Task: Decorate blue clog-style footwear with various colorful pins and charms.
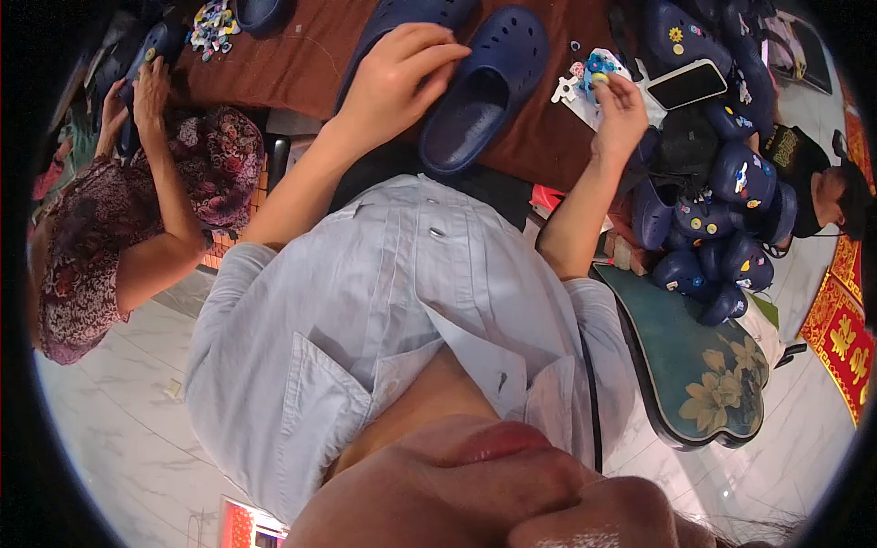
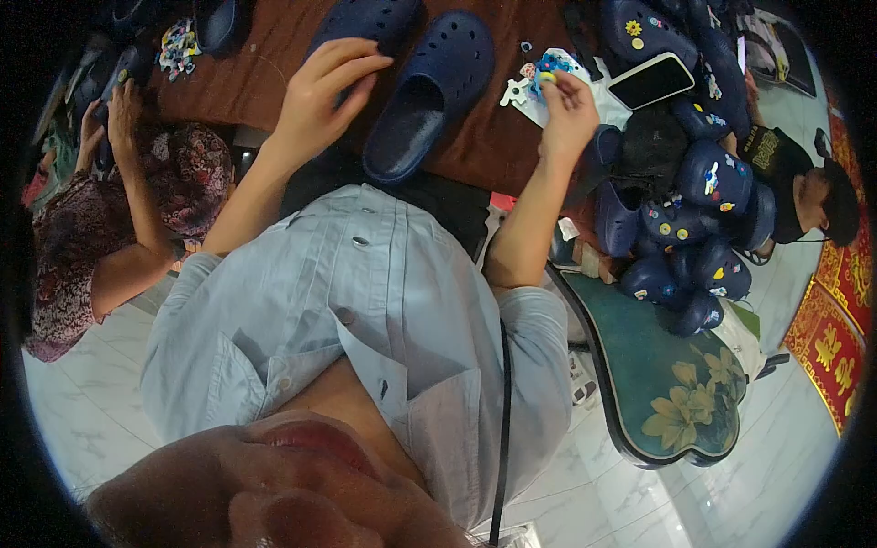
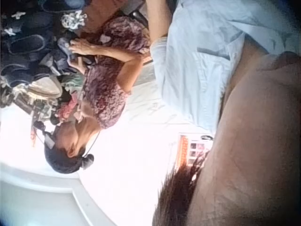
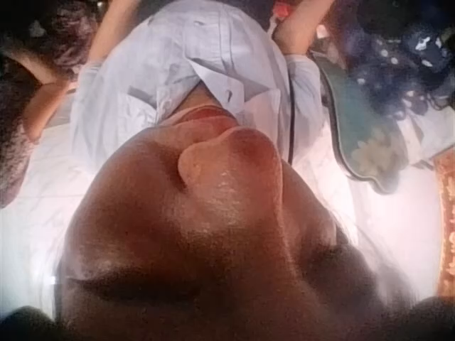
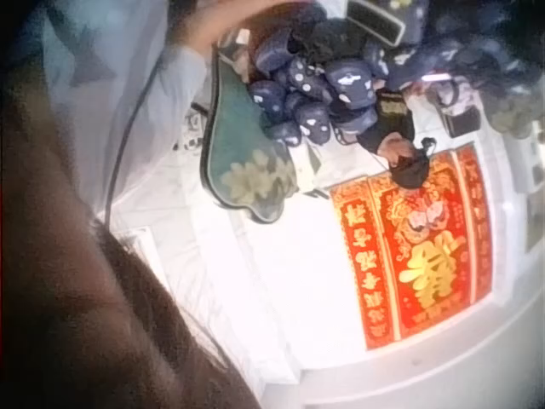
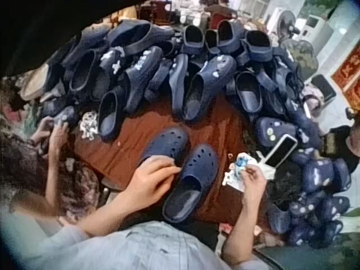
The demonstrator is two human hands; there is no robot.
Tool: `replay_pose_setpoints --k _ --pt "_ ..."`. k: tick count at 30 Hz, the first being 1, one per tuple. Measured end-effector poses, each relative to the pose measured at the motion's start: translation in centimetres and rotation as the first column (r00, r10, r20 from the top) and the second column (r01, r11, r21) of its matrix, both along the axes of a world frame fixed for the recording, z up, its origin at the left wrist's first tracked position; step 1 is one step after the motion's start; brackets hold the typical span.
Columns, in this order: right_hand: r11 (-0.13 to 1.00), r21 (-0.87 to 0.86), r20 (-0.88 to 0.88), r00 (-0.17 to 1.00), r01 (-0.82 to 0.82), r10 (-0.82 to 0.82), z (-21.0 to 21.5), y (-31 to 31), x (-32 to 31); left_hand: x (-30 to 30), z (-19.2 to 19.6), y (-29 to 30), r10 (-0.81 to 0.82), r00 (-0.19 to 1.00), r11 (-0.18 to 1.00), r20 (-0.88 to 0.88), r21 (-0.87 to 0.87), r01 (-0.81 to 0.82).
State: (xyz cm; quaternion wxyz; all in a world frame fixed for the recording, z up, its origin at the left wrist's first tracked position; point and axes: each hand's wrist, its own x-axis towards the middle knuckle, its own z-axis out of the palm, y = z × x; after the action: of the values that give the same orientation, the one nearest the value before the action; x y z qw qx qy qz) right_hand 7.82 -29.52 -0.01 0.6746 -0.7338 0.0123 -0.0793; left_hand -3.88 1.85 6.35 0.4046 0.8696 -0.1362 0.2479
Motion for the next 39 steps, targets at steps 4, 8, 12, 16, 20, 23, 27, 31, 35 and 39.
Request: replay_pose_setpoints --k 4,8,12,16,20,23,27,31,35,39 --pt "0.98 0.121 -0.043 0.985 -0.159 0.165 0.8 4.3 0.0 2.5 -1.2 -2.1 -0.072 0.982 0.965 0.176 0.259 0.025" --pt "0.959 0.109 -0.045 0.962 -0.263 0.269 0.5 7.2 1.7 2.9 -3.2 -4.1 -0.099 0.989 0.949 0.108 0.31 0.061" --pt "0.957 -0.018 -0.044 0.957 -0.289 0.288 0.1 8.8 2.5 2.4 -4.9 -4.5 -0.063 0.997 0.964 -0.038 0.255 0.071" --pt "0.963 -0.184 0.009 0.979 -0.197 0.202 -0.8 8.9 2.8 2.6 -5.2 -4.7 -0.062 0.998 0.968 -0.013 0.244 0.063" --pt "0.972 -0.125 0.009 0.979 -0.199 0.202 -1.9 8.8 3.2 2.6 -5.3 -4.8 -0.035 0.999 0.969 0.002 0.245 0.033" --pt "0.975 -0.126 0.064 0.979 -0.182 0.192 -1.7 9.2 3.0 2.6 -5.2 -4.6 -0.028 0.999 0.97 -0.018 0.239 0.031" --pt "0.95 -0.281 0.121 0.977 -0.137 0.177 -0.6 9.5 2.1 2.7 -5.3 -4.4 -0.037 0.999 0.977 -0.025 0.208 0.042" --pt "0.825 -0.565 0.349 0.904 -0.008 0.248 -0.3 9.5 1.2 2.7 -5.1 -4.8 -0.047 0.999 0.982 -0.019 0.181 0.049" --pt "0.759 -0.651 0.393 0.863 0.016 0.318 -0.1 9.5 0.6 2.5 -5.4 -4.7 -0.037 0.999 0.983 -0.006 0.18 0.038" --pt "0.718 -0.693 0.432 0.834 0.063 0.344 0.0 9.3 0.5 2.5 -5.3 -4.7 -0.037 0.999 0.984 -0.012 0.174 0.038"
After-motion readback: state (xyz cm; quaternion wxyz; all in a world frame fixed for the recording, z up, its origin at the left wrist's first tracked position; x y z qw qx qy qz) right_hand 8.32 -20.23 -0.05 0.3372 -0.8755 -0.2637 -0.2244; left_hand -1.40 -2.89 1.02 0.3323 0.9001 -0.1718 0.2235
